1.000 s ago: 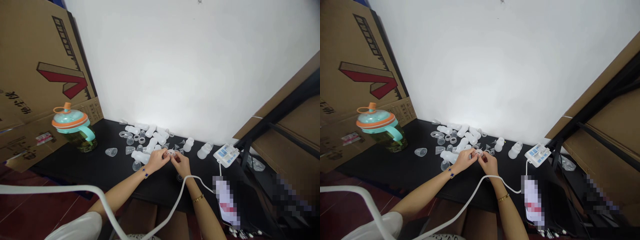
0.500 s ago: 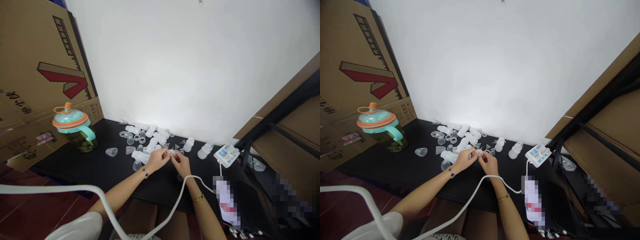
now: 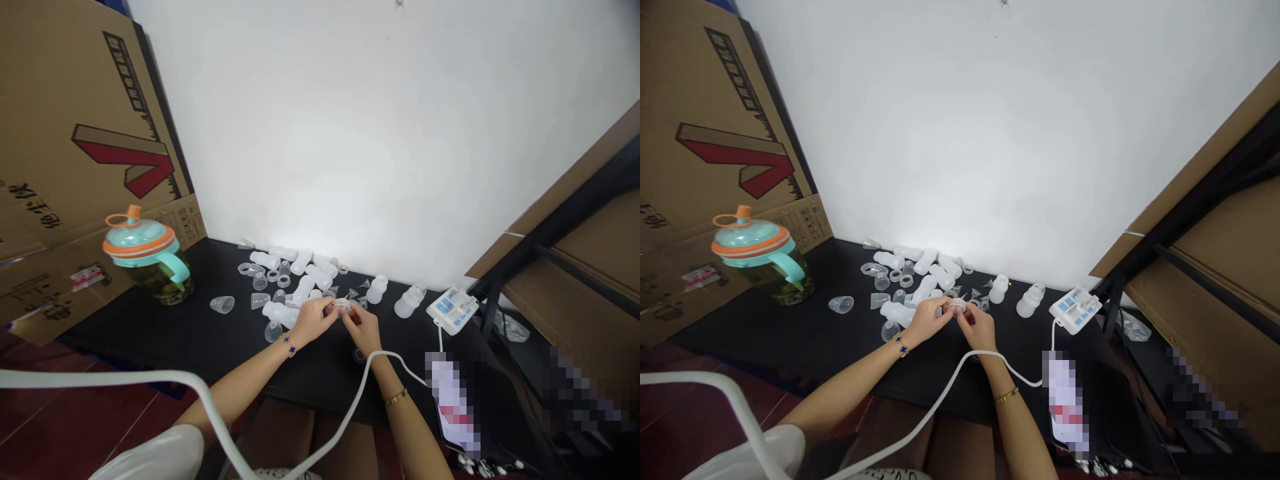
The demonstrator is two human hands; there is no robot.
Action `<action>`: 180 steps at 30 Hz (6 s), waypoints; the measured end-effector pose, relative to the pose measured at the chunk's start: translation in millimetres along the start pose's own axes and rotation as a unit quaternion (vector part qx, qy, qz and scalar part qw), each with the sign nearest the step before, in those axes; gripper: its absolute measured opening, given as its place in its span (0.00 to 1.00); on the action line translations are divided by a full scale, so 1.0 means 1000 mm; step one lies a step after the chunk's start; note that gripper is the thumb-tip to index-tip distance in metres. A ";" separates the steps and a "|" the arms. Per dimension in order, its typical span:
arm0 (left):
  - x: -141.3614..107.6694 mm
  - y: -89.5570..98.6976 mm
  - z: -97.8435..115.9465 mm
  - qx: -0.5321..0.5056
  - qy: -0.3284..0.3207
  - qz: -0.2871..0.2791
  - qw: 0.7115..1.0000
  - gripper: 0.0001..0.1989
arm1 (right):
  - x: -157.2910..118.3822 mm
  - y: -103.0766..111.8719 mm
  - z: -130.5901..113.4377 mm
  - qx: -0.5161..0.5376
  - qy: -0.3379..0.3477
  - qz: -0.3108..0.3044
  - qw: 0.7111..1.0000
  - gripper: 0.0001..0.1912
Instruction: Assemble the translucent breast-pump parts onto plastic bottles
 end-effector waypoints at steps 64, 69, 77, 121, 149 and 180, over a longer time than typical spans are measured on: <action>-0.002 -0.004 -0.001 0.030 0.001 -0.005 1.000 0.14 | 0.000 0.002 -0.010 0.021 0.004 -0.022 1.000 0.15; -0.002 -0.003 0.001 0.034 -0.023 -0.001 0.999 0.12 | 0.000 0.001 -0.002 0.041 -0.020 -0.013 0.999 0.16; -0.001 -0.004 -0.001 0.057 -0.024 -0.010 0.998 0.11 | 0.001 0.001 -0.003 0.022 -0.011 -0.011 1.000 0.13; -0.007 -0.002 0.004 0.071 -0.047 0.026 0.996 0.12 | -0.006 -0.001 -0.009 -0.034 0.014 -0.029 0.999 0.16; -0.006 -0.001 0.002 0.039 -0.025 0.011 0.999 0.13 | -0.006 0.000 -0.013 -0.012 -0.014 -0.023 1.000 0.16; -0.007 -0.005 -0.002 0.043 -0.019 0.005 0.999 0.13 | -0.006 0.000 -0.015 -0.016 -0.016 -0.024 0.999 0.14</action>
Point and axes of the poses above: each hand's wrist, its own x-axis towards the middle knuckle, its own y-axis out of the back of the hand, z = x × y, the point moved 6 cm from there along x, towards the middle knuckle
